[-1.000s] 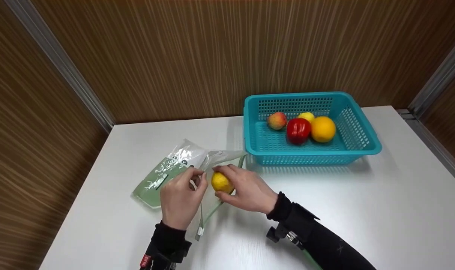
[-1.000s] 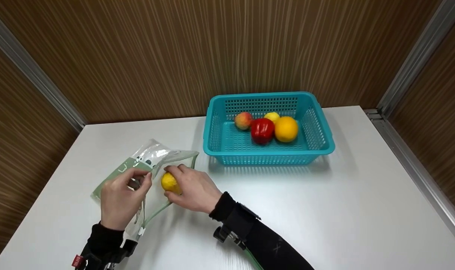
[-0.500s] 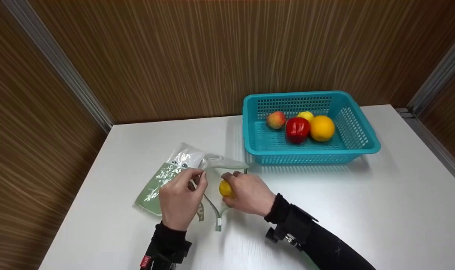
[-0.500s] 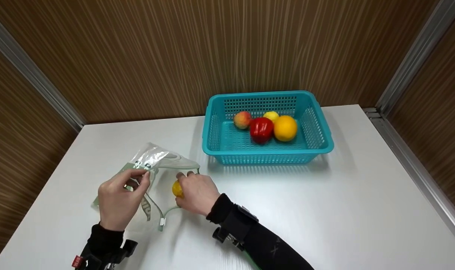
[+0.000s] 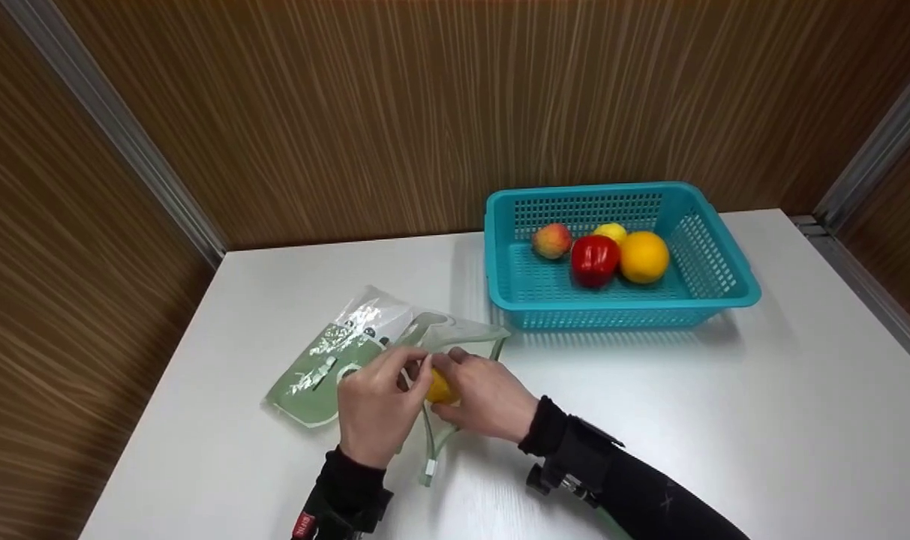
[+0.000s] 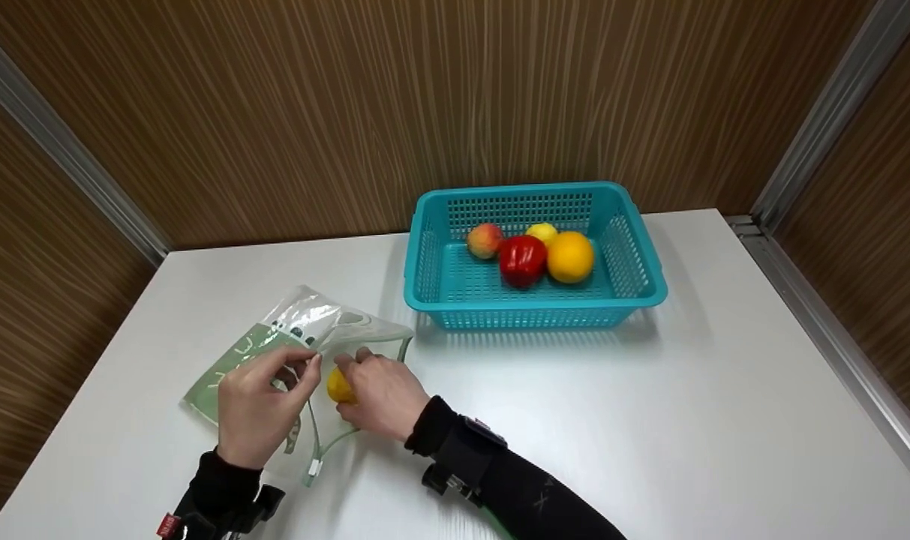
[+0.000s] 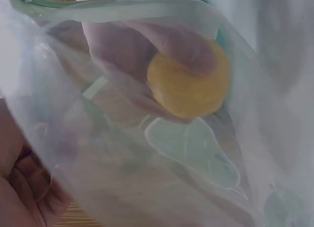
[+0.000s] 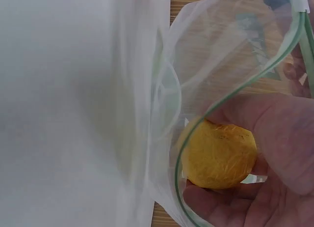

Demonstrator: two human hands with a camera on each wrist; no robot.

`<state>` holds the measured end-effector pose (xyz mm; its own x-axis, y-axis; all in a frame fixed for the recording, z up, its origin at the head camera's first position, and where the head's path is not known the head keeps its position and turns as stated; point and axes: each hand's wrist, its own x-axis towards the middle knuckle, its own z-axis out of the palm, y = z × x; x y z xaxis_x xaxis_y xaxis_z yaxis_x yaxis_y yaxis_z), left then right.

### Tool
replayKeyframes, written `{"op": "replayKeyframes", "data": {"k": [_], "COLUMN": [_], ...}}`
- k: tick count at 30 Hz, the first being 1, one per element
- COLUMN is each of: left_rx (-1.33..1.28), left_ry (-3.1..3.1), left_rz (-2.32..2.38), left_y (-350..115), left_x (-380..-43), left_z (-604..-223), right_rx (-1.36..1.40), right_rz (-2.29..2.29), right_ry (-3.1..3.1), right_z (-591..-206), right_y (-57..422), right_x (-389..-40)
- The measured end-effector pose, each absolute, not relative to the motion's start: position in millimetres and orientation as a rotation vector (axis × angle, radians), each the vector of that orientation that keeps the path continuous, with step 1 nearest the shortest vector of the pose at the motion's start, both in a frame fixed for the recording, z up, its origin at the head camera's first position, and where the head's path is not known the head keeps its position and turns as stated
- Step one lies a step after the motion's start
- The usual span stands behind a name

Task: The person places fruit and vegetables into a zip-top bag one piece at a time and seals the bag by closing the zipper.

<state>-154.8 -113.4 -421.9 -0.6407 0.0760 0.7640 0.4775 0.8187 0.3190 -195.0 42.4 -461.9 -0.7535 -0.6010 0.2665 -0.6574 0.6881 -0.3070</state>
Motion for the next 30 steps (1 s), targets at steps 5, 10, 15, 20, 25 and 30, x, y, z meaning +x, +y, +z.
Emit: {"op": "replayKeyframes", "data": {"k": [5,10,15,20,25,30], "left_rx": [-0.387,-0.349,-0.317,-0.271,-0.258,-0.238], "left_ry": [-2.212,-2.218,-2.223,-2.224,-2.217,-2.231], "left_rz": [-0.656,-0.643,-0.645,-0.675,-0.689,-0.688], "left_y": [-116,-121,-126,-132,-135,-137], "left_x": [-155,-156,-157,-158,-159,-159], "left_z": [-422,-419,-414,-412,-412,-411], "right_rx": [1.028,0.989,0.995,1.036,1.105,1.176], "right_rz": [0.627,0.699,0.746,0.766,0.79,0.845], "right_ry": [-2.749,-2.757,-2.727,-2.679,-2.647,-2.633], "right_z": [-464,-458,-446,-432,-422,-417], "right_y": [40,39,42,49,57,64], "right_x": [-197,-197,-197,-196,-197,-195]}}
